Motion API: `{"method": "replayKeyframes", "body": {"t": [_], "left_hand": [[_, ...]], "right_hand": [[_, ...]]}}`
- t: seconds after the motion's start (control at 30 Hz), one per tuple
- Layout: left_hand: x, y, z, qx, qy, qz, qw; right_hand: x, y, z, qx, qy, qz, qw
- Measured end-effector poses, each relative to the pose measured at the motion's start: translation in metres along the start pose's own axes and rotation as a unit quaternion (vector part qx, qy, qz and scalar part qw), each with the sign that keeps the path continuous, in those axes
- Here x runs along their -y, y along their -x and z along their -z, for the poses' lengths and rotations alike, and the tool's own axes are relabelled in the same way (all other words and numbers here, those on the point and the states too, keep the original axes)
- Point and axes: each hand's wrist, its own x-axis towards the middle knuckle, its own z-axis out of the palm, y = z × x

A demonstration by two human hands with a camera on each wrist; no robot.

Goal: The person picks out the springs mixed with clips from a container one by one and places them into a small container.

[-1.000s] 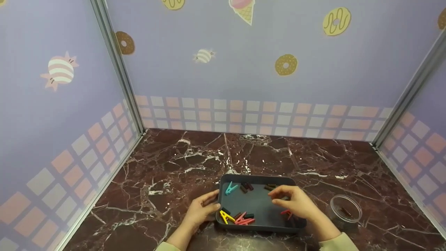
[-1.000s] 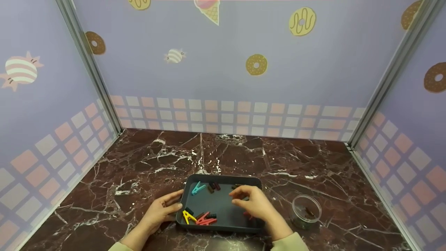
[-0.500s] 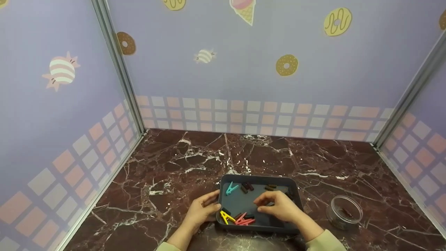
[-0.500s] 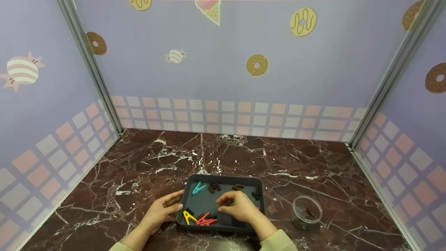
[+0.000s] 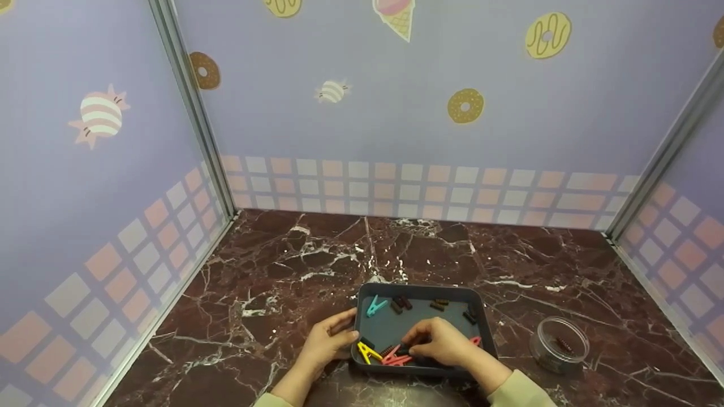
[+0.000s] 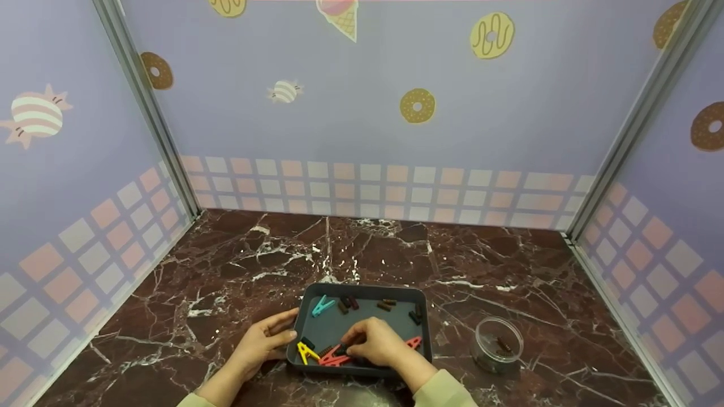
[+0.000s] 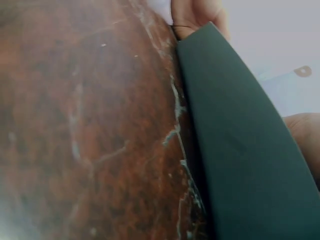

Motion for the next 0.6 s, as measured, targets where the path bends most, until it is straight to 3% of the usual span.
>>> {"method": "replayKeyframes", "body": {"t": [0.37,0.6], "left_hand": [[-0.0004,-0.0001,-0.0007,0.006,0.006,0.001,1.0],[-0.0006,0.0006,0.0001,0.007,0.007,0.0,0.9999]], "right_hand": [[-0.0004,0.0003,-0.002,-0.025,0.066,0.007,0.997],[-0.0032,0.0008,-0.0027,-0.033,0.071,0.035,0.996]]}}
